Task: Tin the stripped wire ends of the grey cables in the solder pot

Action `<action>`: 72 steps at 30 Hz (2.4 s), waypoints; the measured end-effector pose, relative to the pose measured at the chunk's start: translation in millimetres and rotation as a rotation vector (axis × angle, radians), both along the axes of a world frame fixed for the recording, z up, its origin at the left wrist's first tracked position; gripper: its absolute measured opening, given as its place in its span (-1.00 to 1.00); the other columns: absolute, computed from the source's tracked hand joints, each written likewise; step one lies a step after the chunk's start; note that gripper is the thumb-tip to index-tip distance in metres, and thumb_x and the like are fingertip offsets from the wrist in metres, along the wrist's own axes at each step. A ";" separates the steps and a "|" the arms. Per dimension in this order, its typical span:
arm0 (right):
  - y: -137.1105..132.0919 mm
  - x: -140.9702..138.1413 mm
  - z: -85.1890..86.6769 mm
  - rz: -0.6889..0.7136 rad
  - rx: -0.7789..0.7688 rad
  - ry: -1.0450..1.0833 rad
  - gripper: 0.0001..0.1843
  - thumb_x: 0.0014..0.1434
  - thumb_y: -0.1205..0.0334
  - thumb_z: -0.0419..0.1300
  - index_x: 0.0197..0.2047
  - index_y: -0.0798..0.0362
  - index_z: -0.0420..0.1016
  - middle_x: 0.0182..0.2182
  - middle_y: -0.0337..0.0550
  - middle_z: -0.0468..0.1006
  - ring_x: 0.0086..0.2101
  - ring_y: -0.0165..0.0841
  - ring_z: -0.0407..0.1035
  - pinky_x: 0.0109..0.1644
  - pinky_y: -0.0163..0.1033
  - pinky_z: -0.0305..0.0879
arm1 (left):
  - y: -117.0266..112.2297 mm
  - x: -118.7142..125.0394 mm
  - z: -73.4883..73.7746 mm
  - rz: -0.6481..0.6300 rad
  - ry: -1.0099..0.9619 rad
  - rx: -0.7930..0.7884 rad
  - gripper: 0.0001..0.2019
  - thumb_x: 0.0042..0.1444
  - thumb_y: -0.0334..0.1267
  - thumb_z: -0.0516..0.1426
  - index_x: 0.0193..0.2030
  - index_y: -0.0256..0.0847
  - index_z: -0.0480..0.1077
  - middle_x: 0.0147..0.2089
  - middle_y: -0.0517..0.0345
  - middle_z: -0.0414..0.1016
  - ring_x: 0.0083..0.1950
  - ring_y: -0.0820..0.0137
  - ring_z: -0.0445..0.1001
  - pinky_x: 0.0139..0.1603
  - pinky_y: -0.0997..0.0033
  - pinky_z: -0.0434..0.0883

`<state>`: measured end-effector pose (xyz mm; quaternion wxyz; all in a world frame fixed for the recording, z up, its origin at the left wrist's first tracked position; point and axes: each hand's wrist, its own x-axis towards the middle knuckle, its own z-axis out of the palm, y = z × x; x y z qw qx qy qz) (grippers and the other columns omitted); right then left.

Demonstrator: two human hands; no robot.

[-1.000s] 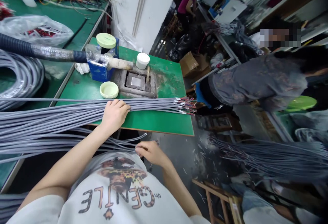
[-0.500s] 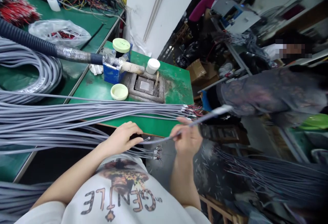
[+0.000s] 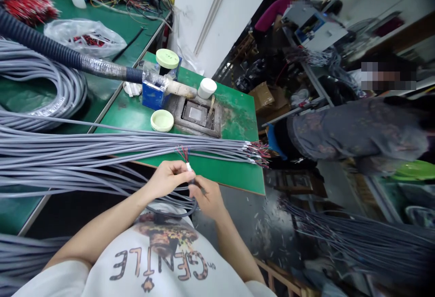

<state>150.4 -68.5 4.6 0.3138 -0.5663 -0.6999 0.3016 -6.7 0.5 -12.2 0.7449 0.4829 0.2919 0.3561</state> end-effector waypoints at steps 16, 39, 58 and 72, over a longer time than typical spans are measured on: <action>4.0 -5.4 -2.4 -0.069 -0.099 0.099 -0.65 0.32 0.06 -0.06 -0.29 0.06 0.45 -0.65 -0.31 0.38 -0.61 -0.49 0.25 -0.41 -0.37 0.21 | 13.5 3.1 16.3 0.399 0.000 -0.012 -0.76 -0.08 -0.15 0.30 -0.35 -0.26 0.47 -0.69 0.36 0.27 -0.67 0.62 0.19 -0.64 0.63 0.13; 6.6 -6.9 -4.8 -0.114 0.067 -0.159 -0.64 0.32 0.12 -0.04 -0.46 0.04 0.36 -0.60 -0.25 0.36 -0.53 -0.44 0.24 -0.39 -0.33 0.09 | 13.3 8.5 21.3 0.514 0.142 0.113 -0.83 -0.10 -0.22 0.28 -0.40 -0.26 0.47 -0.70 0.32 0.35 -0.69 0.60 0.24 -0.65 0.61 0.19; 22.2 -3.0 -3.2 -0.108 -0.359 0.978 -0.47 -0.01 -0.15 0.27 -0.15 0.14 0.55 -0.79 -0.45 0.23 -0.76 -0.56 0.03 -0.67 -0.41 -0.03 | -2.0 12.1 -0.5 0.506 0.366 1.208 -0.95 0.01 -0.34 0.23 -0.43 -0.13 0.52 -0.71 0.29 0.29 -0.67 0.53 0.21 -0.59 0.53 0.21; 26.0 0.6 15.1 -0.287 0.282 0.470 -0.75 0.07 -0.02 0.26 -0.37 -0.03 0.63 -0.43 -0.14 0.55 -0.39 -0.35 0.40 -0.27 -0.20 0.37 | -6.4 27.7 6.4 0.421 -0.080 0.116 -0.87 -0.13 -0.25 0.31 -0.45 -0.20 0.46 -0.72 0.38 0.24 -0.70 0.60 0.17 -0.66 0.58 0.17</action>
